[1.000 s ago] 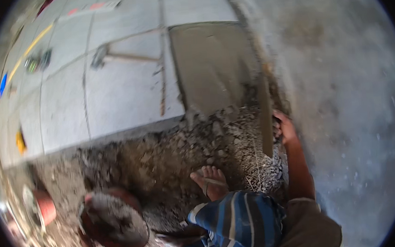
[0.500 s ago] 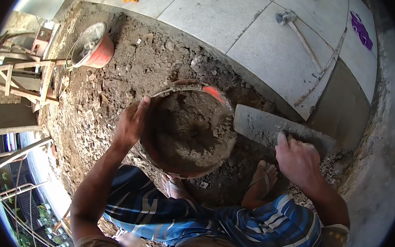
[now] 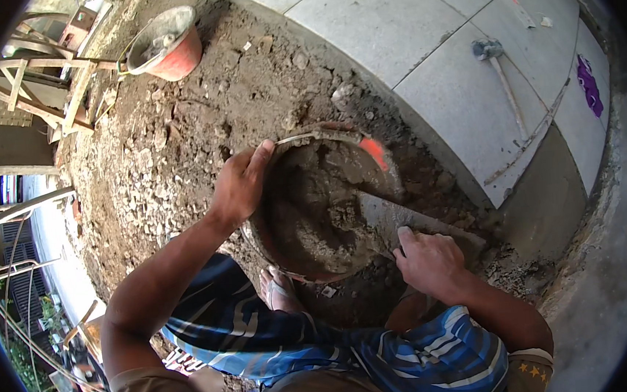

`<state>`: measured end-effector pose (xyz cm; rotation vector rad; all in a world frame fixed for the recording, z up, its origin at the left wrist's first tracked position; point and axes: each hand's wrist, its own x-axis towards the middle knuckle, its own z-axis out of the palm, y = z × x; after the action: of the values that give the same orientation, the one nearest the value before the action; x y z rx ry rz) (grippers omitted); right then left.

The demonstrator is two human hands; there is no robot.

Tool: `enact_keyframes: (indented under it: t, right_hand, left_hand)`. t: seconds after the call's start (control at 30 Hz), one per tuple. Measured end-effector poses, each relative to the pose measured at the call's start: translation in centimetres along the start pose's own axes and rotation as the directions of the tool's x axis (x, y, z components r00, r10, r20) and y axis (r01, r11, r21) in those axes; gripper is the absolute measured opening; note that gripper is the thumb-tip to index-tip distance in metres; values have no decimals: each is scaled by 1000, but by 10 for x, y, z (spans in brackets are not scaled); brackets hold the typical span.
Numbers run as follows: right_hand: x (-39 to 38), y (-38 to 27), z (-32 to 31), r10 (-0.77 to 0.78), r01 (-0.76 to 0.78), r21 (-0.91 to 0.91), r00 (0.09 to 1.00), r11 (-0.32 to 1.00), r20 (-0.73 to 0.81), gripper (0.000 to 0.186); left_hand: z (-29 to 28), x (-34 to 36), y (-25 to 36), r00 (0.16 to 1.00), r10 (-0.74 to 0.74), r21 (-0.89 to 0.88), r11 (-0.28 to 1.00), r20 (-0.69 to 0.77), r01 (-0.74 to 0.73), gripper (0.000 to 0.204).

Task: Applying and leveling mortar on the ground to prepare for floor tiling.

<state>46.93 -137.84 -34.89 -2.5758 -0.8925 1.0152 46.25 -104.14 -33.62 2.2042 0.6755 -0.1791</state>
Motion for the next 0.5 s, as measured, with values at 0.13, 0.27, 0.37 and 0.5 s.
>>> enact_keyframes:
  t: [0.13,0.27,0.37,0.5]
  right_hand:
    - [26,-16,4,-70,71,93,998,993,-9,35]
    - [27,-22,1,-109,111,120,994,987,-23,38]
    - [20,-26,-1,-99,99,134,995,986,-10,40]
    - [30,-37,2,-152,152,184,988,971,-15,41]
  left_hand:
    - [9,-10,3,998,59,9,998,12,-59,59]
    - [-1,-2,9,998,41,1,999,46,-41,56]
    - [-3,-2,12,999,34,2,999,39,-34,56]
    - [5,-1,11,1000,23,-7,1000,14,-23,55]
